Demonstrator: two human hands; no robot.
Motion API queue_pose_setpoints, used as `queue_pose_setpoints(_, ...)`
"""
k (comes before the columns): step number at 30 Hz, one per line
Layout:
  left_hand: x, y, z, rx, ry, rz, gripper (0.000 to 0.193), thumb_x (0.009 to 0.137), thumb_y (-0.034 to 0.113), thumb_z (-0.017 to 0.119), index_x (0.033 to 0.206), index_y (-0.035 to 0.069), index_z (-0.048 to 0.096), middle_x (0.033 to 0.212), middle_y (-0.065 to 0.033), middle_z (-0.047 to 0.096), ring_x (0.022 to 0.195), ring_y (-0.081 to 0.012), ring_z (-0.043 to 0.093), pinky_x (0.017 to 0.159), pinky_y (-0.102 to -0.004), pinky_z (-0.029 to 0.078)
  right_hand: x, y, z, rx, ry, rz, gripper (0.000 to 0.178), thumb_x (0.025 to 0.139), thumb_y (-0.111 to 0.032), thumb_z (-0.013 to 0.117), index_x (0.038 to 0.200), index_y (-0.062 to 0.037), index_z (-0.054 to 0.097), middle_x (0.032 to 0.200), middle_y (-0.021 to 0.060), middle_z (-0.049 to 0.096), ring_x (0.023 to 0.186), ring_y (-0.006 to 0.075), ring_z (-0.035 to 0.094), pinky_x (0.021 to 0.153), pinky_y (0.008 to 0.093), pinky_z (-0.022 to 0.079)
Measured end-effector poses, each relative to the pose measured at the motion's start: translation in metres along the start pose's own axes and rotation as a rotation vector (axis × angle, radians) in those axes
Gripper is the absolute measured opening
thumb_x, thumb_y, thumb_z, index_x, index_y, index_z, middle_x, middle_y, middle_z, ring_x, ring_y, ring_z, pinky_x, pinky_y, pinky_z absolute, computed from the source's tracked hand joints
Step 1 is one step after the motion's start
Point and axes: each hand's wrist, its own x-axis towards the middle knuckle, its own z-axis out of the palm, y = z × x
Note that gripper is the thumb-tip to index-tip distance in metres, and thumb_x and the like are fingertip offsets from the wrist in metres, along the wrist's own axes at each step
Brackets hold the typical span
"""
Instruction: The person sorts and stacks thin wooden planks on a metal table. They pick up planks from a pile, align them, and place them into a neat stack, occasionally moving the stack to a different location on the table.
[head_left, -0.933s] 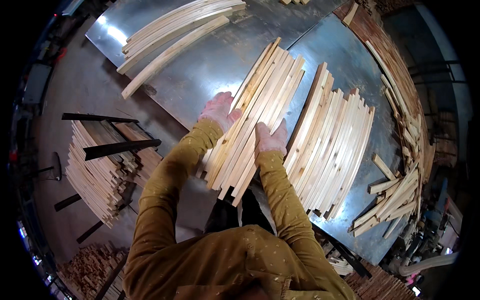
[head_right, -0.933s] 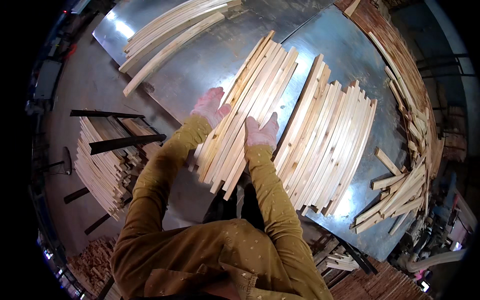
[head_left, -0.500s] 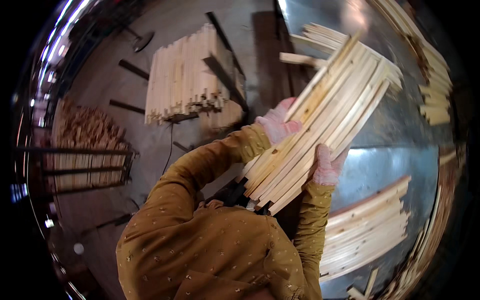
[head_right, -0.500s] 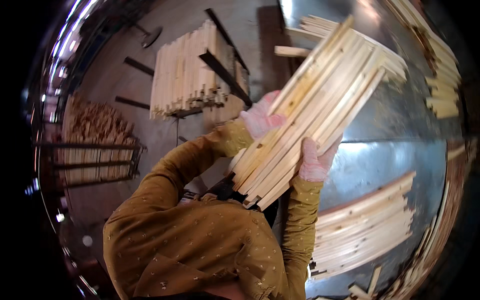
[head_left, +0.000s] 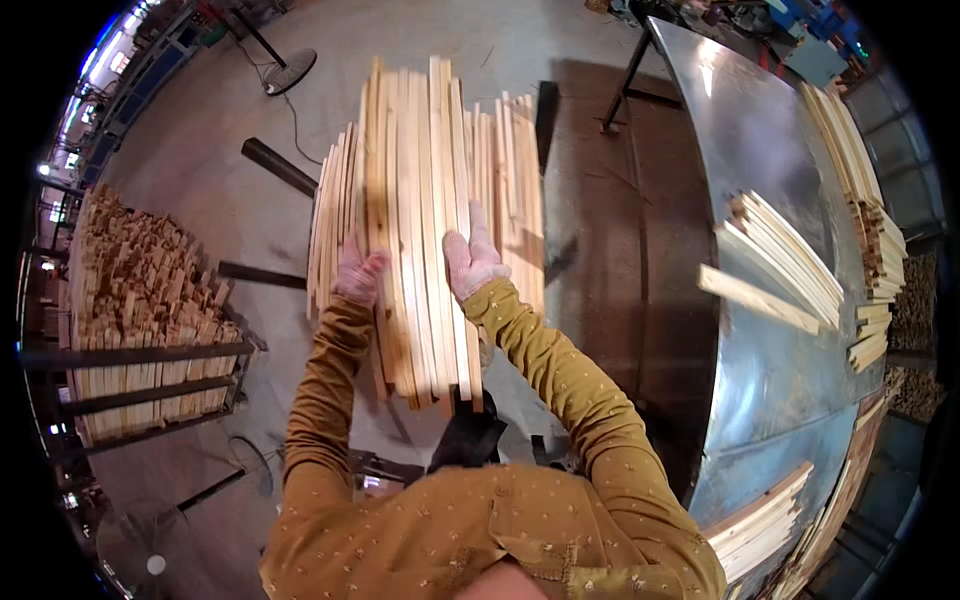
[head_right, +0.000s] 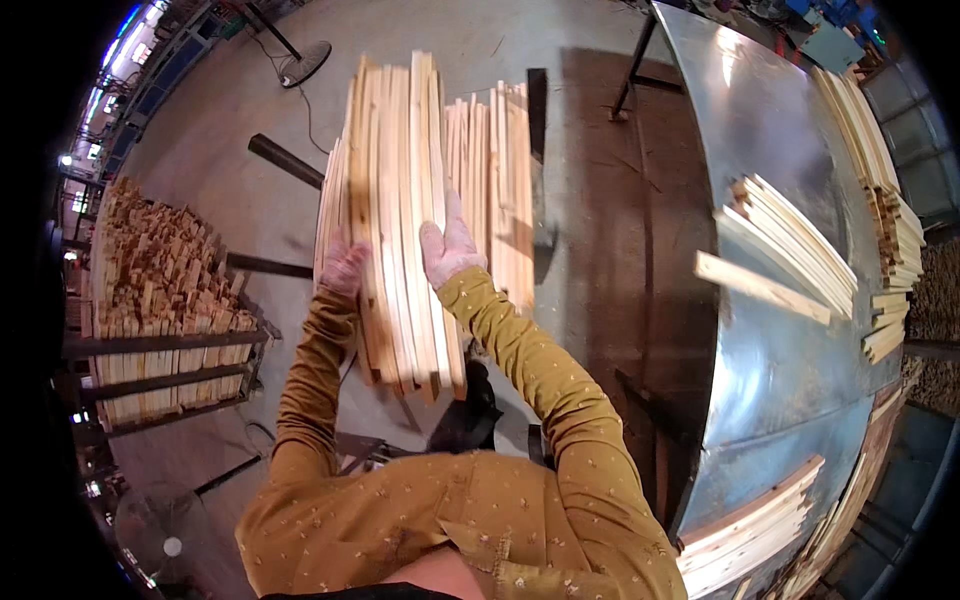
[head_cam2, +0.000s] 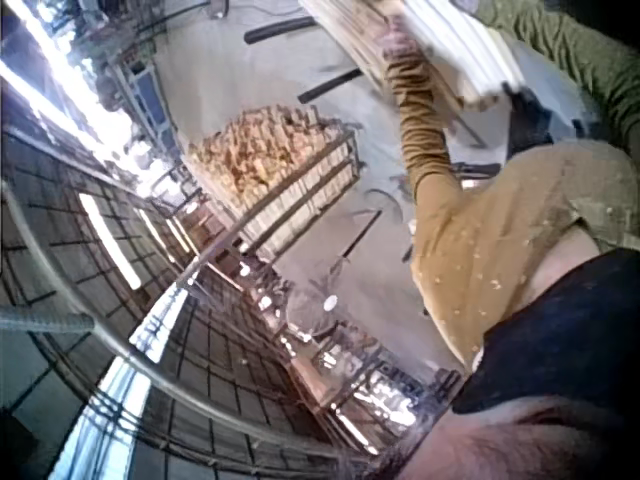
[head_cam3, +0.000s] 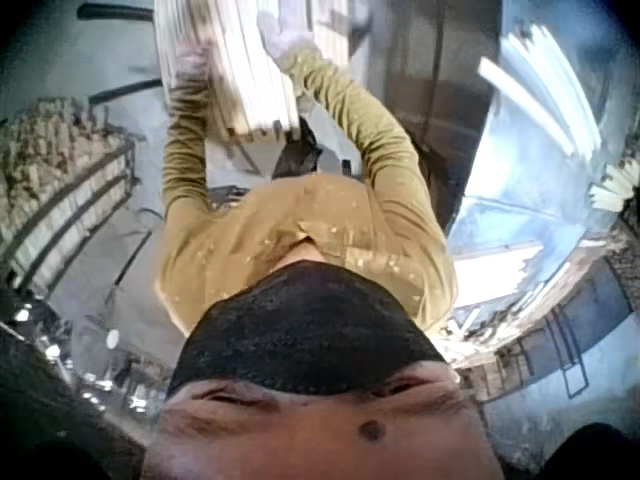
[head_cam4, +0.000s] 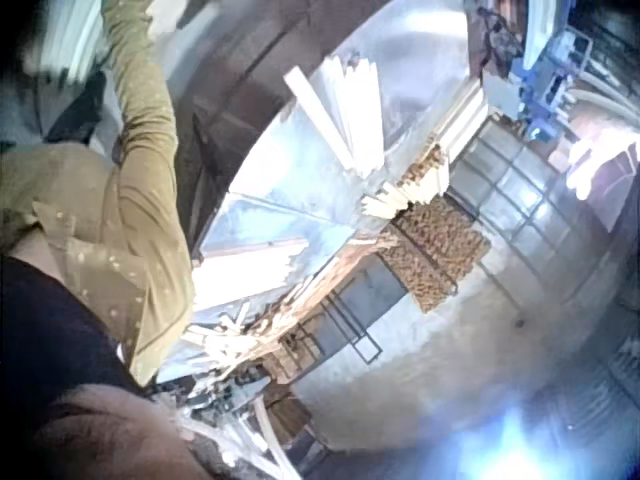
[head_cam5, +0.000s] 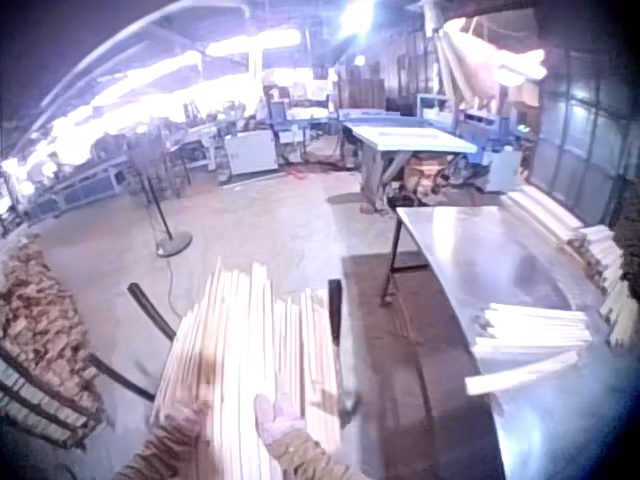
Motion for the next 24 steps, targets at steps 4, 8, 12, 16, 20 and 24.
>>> queue_pose_setpoints(4, 0.06, -0.068, 0.023, -0.196, 0.105, -0.38, 0.09, 0.086, 0.04, 0.073, 0.15, -0.001, 0.025, 0.137, -0.021, 0.052, 0.127, -0.0347, 0.052, 0.105, -0.0396, 0.045, 0.079, 0.015, 0.017, -0.258, -0.006, 0.437, 0.069, 0.093, -0.026, 0.053, 0.151, -0.0009, 0.024, 0.132, 0.0262, 0.053, 0.114, 0.0342, 0.06, 0.099, 0.0368, 0.047)
queue_pose_setpoints(8, 0.119, -0.128, 0.045, 0.599, -0.137, -0.563, 0.091, 0.09, 0.049, 0.063, 0.152, 0.001, 0.019, 0.148, -0.0245, 0.039, 0.137, -0.0318, 0.041, 0.113, -0.0387, 0.035, 0.148, 0.022, 0.005, -0.797, -0.36, 0.819, 0.072, 0.095, -0.033, 0.047, 0.155, -0.0111, 0.015, 0.146, 0.0197, 0.043, 0.125, 0.0337, 0.054, 0.106, 0.0388, 0.042)
queue_pose_setpoints(12, 0.148, -0.07, 0.058, 1.094, -0.465, -0.572, 0.102, 0.087, 0.072, 0.045, 0.152, -0.003, 0.018, 0.136, -0.0286, 0.051, 0.125, -0.0383, 0.053, 0.103, -0.0423, 0.042, 0.151, 0.04, -0.011, -0.847, -0.316, 0.832, 0.078, 0.092, -0.041, 0.045, 0.156, -0.0138, 0.011, 0.145, 0.0195, 0.046, 0.128, 0.0366, 0.051, 0.11, 0.0421, 0.037)
queue_pose_setpoints(16, 0.158, -0.042, 0.063, 1.215, -0.599, -0.581, 0.098, 0.091, 0.07, 0.039, 0.149, -0.006, 0.021, 0.129, -0.0284, 0.056, 0.118, -0.0381, 0.058, 0.097, -0.0444, 0.046, 0.135, -0.026, -0.026, -0.798, -0.26, 0.788, 0.078, 0.091, -0.04, 0.048, 0.156, -0.0187, 0.012, 0.133, 0.0215, 0.057, 0.119, 0.0341, 0.059, 0.105, 0.0429, 0.041)
queue_pose_setpoints(20, 0.168, -0.064, 0.068, 1.26, -0.625, -0.573, 0.095, 0.091, 0.071, 0.038, 0.147, -0.005, 0.027, 0.125, -0.0267, 0.059, 0.115, -0.0396, 0.06, 0.096, -0.0467, 0.047, 0.084, -0.011, -0.059, -0.432, -0.116, 0.448, 0.078, 0.084, -0.032, 0.054, 0.154, -0.0215, 0.021, 0.122, 0.0205, 0.063, 0.106, 0.0355, 0.064, 0.093, 0.0376, 0.05)
queue_pose_setpoints(24, 0.146, -0.063, 0.065, 1.108, -0.518, -0.635, 0.093, 0.091, 0.07, 0.039, 0.151, 0.0, 0.024, 0.137, -0.0275, 0.05, 0.127, -0.0385, 0.051, 0.106, -0.0452, 0.04, 0.069, -0.059, -0.036, -1.034, -0.033, 0.383, 0.075, 0.08, -0.022, 0.064, 0.149, -0.0269, 0.036, 0.105, 0.0171, 0.064, 0.088, 0.0347, 0.066, 0.079, 0.0445, 0.055)
